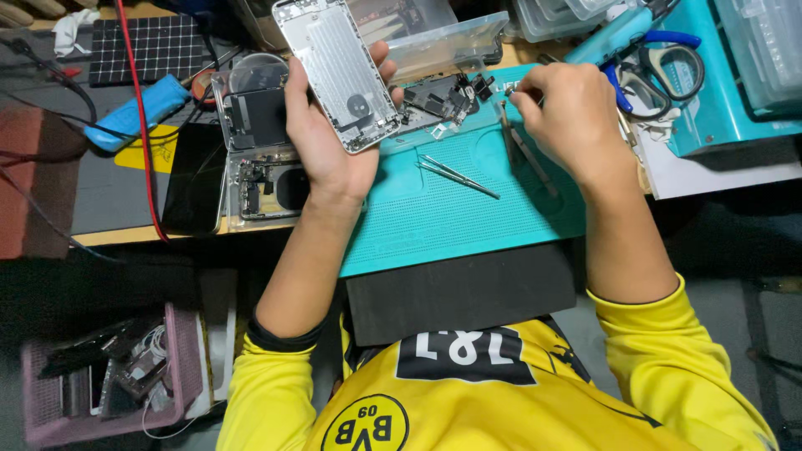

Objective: The person holds a disassembled phone frame in one hand and uses a pry tool and tweezers to detach small internal components from the old housing and move them onto the work mat. They repeatedly reposition the frame, work along its edges, and set removed parts aside on the mat.

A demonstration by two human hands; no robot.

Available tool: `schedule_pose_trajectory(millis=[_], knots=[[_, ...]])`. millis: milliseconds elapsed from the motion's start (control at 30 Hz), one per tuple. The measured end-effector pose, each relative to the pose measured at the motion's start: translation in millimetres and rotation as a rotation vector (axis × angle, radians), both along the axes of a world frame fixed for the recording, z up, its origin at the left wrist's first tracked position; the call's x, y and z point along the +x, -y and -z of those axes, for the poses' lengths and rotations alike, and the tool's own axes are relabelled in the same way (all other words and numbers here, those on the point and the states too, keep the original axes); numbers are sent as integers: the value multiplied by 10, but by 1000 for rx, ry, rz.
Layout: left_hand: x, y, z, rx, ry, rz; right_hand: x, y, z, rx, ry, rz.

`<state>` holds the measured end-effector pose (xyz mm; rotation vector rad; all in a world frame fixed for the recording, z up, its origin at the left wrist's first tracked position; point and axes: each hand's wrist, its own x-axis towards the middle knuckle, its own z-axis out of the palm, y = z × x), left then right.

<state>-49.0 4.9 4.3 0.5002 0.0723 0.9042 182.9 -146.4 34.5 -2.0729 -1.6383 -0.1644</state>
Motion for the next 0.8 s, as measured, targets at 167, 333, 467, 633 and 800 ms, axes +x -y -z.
schedule_pose_trajectory(millis=[167,333,467,633,800], knots=[[67,86,-22,46,-79,-39,-71,-42,-65,-285,-44,99],[143,165,-30,28,-75,6,-181,-139,-39,-297,-57,100],[214,249,-29,33,-125,29,-184,-223,-25,-286,-80,162],[300,336,-28,53,-174,20,-137,-182,-35,-207,-153,217],[288,281,-28,49,-149,31,-5,-69,-179,171,-520,110]])
